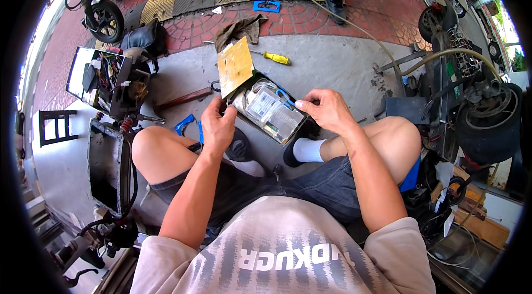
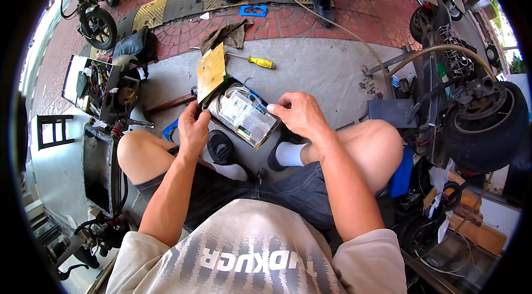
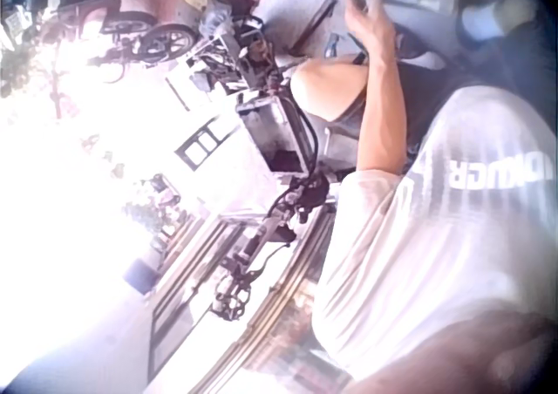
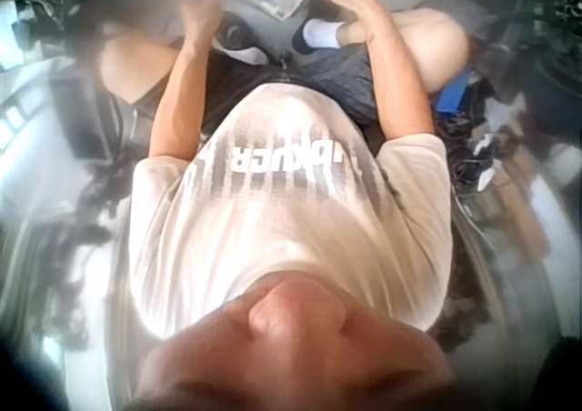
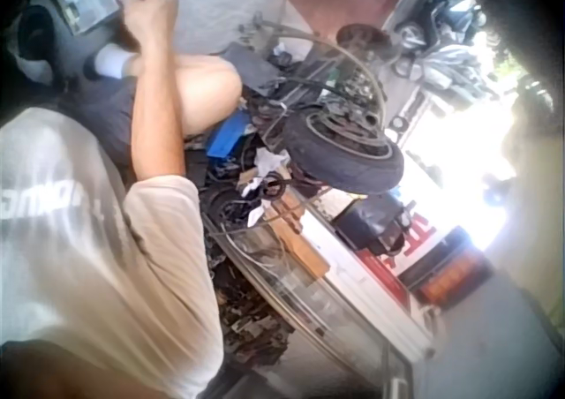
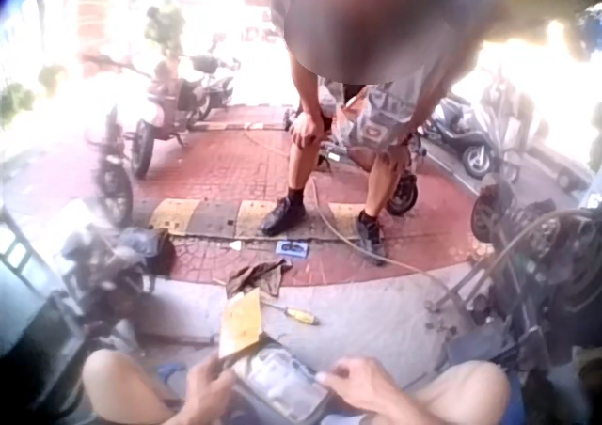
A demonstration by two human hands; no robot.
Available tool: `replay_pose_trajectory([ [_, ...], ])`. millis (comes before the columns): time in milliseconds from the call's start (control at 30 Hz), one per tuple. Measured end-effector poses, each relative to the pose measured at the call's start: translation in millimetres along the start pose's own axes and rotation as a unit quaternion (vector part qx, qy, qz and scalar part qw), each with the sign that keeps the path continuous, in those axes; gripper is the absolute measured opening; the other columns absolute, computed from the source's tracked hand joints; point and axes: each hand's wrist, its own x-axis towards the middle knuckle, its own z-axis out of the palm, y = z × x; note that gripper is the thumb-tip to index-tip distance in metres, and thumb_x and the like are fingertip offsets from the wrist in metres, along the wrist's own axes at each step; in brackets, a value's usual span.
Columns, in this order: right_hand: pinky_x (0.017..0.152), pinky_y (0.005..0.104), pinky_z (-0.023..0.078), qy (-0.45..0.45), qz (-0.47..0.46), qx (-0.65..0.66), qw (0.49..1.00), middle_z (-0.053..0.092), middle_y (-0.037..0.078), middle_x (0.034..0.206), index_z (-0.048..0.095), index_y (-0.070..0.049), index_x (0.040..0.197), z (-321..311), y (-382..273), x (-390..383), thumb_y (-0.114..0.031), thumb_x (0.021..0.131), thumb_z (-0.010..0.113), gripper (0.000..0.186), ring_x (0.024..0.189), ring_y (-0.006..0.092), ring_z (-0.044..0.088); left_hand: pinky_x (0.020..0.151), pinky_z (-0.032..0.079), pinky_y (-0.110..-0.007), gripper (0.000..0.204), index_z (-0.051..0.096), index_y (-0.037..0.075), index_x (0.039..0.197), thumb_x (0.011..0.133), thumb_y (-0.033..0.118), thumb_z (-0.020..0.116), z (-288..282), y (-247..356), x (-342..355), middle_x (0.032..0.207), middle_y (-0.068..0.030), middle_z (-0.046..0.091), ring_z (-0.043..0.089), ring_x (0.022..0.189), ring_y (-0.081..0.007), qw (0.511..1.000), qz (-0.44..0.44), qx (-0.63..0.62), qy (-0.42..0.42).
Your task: The person removes blue tape and a protective outer casing from a battery pack using a box cutter and their hands, eventually prying the two halves of the shell apart to reveal the cells and internal wiring.
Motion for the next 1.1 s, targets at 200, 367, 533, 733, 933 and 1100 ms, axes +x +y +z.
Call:
replay_pose_trajectory([
  [200,0.076,0.0390,0.057,-0.047,0.172,0.152,0.972,0.078,0.008,0.091,0.080,0.002,0.111,1.9,0.3,13.6,-0.053,0.102,0.077,0.056,0.084,0.0170,0.072,0.072,0.047,-0.028,0.027,0.071,-0.008,0.115,0.095,0.009,0.061,-0.8,-19.1,-2.4,0.089,-0.0012,0.067,0.055,0.080,-0.0086,0.995,-0.019,-0.095,0.015],
  [367,0.104,0.0618,0.049,0.009,0.383,0.418,0.824,0.063,0.015,0.146,0.065,-0.005,0.143,80.9,65.9,33.0,-0.064,0.099,0.072,0.074,0.127,0.0385,0.062,0.081,0.050,-0.027,0.028,0.071,-0.009,0.117,0.096,0.005,0.058,1.6,-13.5,-1.7,0.101,-0.0027,0.071,0.061,0.090,-0.0101,0.991,-0.030,-0.131,-0.004],
  [533,0.112,0.0630,0.047,-0.122,0.302,0.705,0.630,0.061,0.014,0.157,0.059,-0.013,0.153,142.8,100.0,30.3,-0.070,0.102,0.060,0.077,0.137,0.0402,0.060,0.081,0.051,-0.026,0.029,0.071,-0.008,0.120,0.097,0.004,0.057,-5.0,-13.5,-3.7,0.102,-0.0030,0.072,0.061,0.090,-0.0097,0.992,-0.059,-0.109,-0.013],
  [733,0.116,0.0580,0.049,-0.140,0.240,0.825,0.492,0.064,0.014,0.154,0.057,-0.014,0.156,176.7,104.4,40.5,-0.067,0.105,0.056,0.073,0.136,0.0373,0.063,0.089,0.059,-0.032,0.033,0.067,-0.009,0.130,0.102,0.008,0.066,-42.1,15.4,-16.0,0.114,-0.0102,0.075,0.072,0.100,-0.0162,0.969,-0.218,-0.089,-0.068],
  [933,0.120,0.0551,0.048,-0.072,0.238,0.844,0.475,0.065,0.016,0.152,0.054,-0.007,0.156,203.0,117.5,49.9,-0.058,0.105,0.055,0.073,0.139,0.0372,0.062,0.095,0.059,-0.039,0.027,0.073,-0.005,0.123,0.098,0.004,0.068,18.2,163.7,-14.2,0.111,-0.0173,0.074,0.074,0.101,-0.0261,0.976,0.140,0.127,-0.110],
  [1100,0.120,0.0558,0.047,-0.056,0.216,0.850,0.476,0.061,0.018,0.156,0.049,-0.006,0.160,190.7,96.1,46.6,-0.059,0.105,0.053,0.077,0.139,0.0389,0.062,0.100,0.058,-0.046,0.047,0.076,-0.005,0.121,0.101,0.037,0.067,140.8,118.5,107.0,0.117,-0.0266,0.077,0.075,0.112,-0.0430,0.811,0.082,0.440,-0.377],
])
